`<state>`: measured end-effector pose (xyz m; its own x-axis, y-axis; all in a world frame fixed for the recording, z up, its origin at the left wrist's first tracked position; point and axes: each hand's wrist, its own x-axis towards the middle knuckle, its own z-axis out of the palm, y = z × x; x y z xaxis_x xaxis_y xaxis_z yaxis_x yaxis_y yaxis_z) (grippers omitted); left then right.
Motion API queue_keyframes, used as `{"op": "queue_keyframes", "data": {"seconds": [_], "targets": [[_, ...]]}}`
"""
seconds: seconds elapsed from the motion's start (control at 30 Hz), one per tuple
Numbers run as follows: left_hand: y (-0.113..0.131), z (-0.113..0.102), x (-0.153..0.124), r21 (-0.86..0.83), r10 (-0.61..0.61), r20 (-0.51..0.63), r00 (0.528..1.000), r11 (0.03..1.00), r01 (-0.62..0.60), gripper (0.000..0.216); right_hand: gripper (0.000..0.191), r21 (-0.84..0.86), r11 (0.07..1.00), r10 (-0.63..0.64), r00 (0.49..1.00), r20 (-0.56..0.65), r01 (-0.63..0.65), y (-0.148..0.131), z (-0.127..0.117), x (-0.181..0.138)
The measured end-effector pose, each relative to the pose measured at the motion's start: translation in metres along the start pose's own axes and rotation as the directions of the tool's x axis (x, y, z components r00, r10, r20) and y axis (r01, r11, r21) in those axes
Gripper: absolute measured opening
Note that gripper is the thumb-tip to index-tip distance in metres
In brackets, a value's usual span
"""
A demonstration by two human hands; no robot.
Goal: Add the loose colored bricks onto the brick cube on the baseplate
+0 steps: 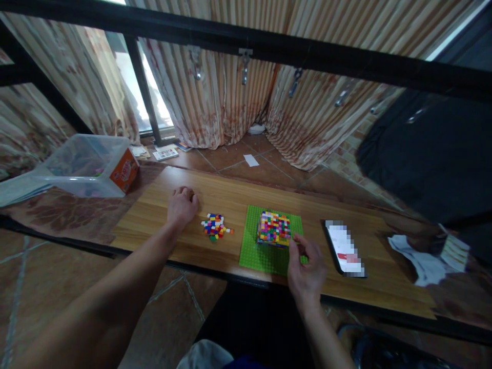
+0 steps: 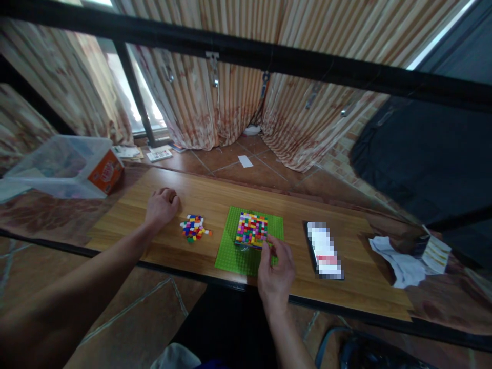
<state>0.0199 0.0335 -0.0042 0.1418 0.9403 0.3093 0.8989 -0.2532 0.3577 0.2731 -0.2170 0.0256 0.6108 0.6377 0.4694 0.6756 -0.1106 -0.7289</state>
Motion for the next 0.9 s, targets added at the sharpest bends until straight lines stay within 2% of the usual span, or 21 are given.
{"op": "queue_keyframes", "data": {"seconds": [0.13, 0.37, 0.6, 0.77, 0.9], "targets": [[0.0, 0.0, 0.0, 0.0, 0.007, -0.012, 1.0, 1.0, -0.007, 0.03, 0.04, -0.041, 0.996, 0.076, 0.997, -0.018, -0.077, -0.001, 0.004, 0.009], [-0.001, 0.001, 0.0, 0.014, 0.004, -0.006, 1.0, 1.0, -0.004, 0.029, 0.061, -0.062, 0.991, 0.125, 0.992, 0.036, -0.122, 0.007, 0.03, 0.011], [-0.001, 0.001, -0.001, 0.018, 0.005, -0.015, 1.0, 1.0, -0.005, 0.028, 0.055, -0.013, 0.991, 0.137, 0.989, 0.059, -0.136, 0.013, 0.038, 0.006], [-0.001, 0.001, -0.002, 0.017, 0.005, -0.012, 1.0, 1.0, -0.004, 0.028, 0.057, 0.032, 0.978, 0.204, 0.975, 0.091, -0.207, 0.011, 0.037, 0.007], [0.0, 0.0, -0.003, 0.013, 0.006, 0.002, 1.0, 1.0, -0.006, 0.028, 0.056, 0.004, 0.979, 0.201, 0.974, 0.101, -0.203, 0.012, 0.035, 0.01]]}}
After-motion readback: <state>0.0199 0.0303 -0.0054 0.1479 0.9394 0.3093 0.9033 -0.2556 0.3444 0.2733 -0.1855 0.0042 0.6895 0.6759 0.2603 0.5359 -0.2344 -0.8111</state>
